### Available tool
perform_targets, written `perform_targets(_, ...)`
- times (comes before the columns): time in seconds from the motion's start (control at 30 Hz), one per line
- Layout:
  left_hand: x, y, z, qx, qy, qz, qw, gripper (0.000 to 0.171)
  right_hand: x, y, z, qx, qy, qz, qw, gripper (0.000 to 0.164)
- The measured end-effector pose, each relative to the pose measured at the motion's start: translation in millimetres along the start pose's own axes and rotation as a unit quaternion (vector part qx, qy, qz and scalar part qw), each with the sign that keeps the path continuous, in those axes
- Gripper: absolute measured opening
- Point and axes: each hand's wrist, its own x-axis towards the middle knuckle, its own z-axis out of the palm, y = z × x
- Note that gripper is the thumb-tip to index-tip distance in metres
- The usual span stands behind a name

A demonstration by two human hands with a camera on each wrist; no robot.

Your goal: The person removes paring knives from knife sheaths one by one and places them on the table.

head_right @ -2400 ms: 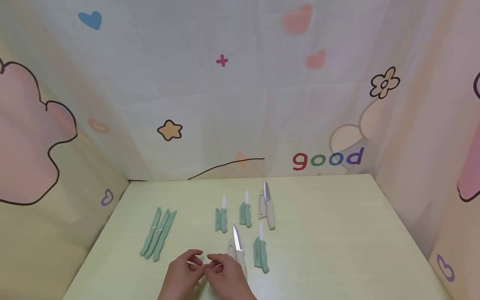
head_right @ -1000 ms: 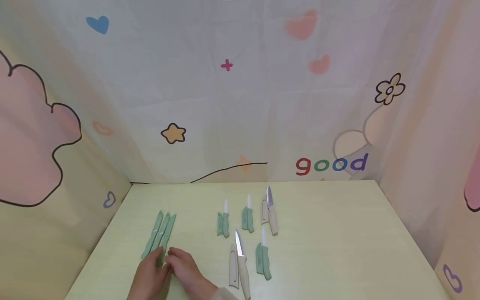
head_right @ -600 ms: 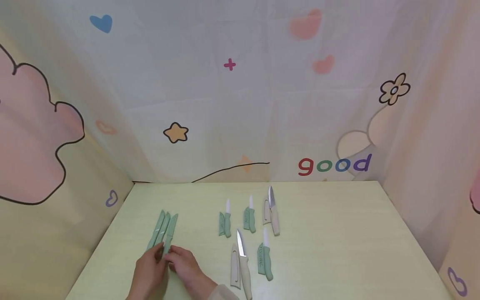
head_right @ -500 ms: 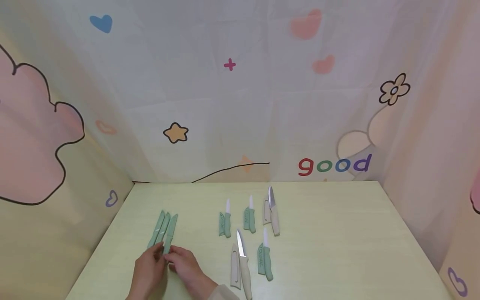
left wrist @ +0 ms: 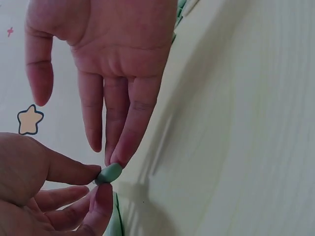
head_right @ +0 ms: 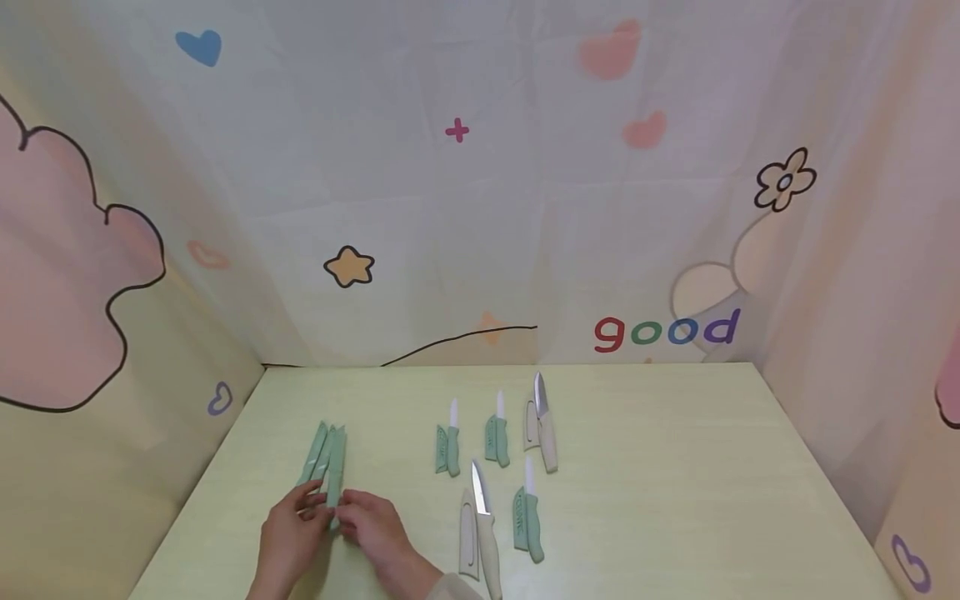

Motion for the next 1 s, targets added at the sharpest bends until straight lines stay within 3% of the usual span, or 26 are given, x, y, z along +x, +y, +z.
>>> perform_targets(0.3,-5.9,11.4,3.5,-0.112,-0.043,-0.034,0.9922,0.057,-9.8,-8.3,-12.1,-0.027,0.018,-0.046,0.998,0.044)
perform_targets(0.5,-13.6,16.7,5.2,-0.158,-0.076,-0.034,0.9840,0.058,-16.3,-13.4,-18.9,-0.052,0.029,-0.046,0.997,0.044)
perform_targets(0.8,-26.5,25.2,11.0,-0.199,-0.128,-0.007,0.9715,0.057,-22.3,-16.6,-35.4,-0.081,0.029,-0.039,0.996,0.037)
perform_targets(1.0,-31.4,34.5,15.6,-0.221,-0.171,0.014,0.9601,0.055,-35.7,-35.8,-43.3,-0.104,0.039,-0.044,0.993,0.029)
